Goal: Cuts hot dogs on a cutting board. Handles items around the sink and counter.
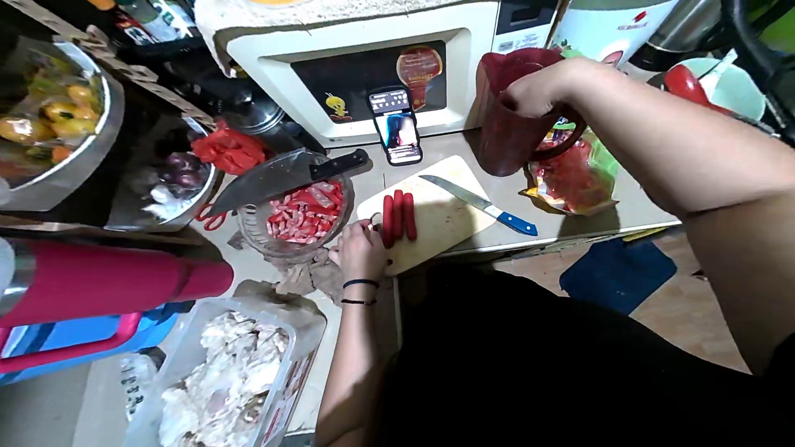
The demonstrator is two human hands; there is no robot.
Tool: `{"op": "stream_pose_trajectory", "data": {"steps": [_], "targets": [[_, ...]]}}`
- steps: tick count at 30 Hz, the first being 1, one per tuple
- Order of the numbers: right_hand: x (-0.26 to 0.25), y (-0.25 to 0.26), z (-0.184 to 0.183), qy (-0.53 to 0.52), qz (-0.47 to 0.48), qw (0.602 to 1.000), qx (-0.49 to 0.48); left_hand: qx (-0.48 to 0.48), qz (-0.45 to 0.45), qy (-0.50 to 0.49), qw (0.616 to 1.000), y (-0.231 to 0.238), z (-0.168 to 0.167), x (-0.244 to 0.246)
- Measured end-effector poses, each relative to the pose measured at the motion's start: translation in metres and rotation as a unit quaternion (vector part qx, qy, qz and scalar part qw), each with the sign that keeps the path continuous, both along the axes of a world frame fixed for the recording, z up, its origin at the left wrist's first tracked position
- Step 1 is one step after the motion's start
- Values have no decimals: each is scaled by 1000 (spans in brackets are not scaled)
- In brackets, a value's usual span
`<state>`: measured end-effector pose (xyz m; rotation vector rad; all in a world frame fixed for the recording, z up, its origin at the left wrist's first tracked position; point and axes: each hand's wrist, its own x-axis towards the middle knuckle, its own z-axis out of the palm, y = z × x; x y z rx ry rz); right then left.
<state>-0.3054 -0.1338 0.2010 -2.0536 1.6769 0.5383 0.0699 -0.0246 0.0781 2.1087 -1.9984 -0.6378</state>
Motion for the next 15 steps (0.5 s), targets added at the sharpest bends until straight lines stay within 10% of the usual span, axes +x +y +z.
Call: {"op": "stream_pose_trajectory", "data": {"steps": [15], "targets": [[-12, -3, 21, -73, 17, 992, 104, -33, -40, 51, 997, 3, -2, 11]]}}
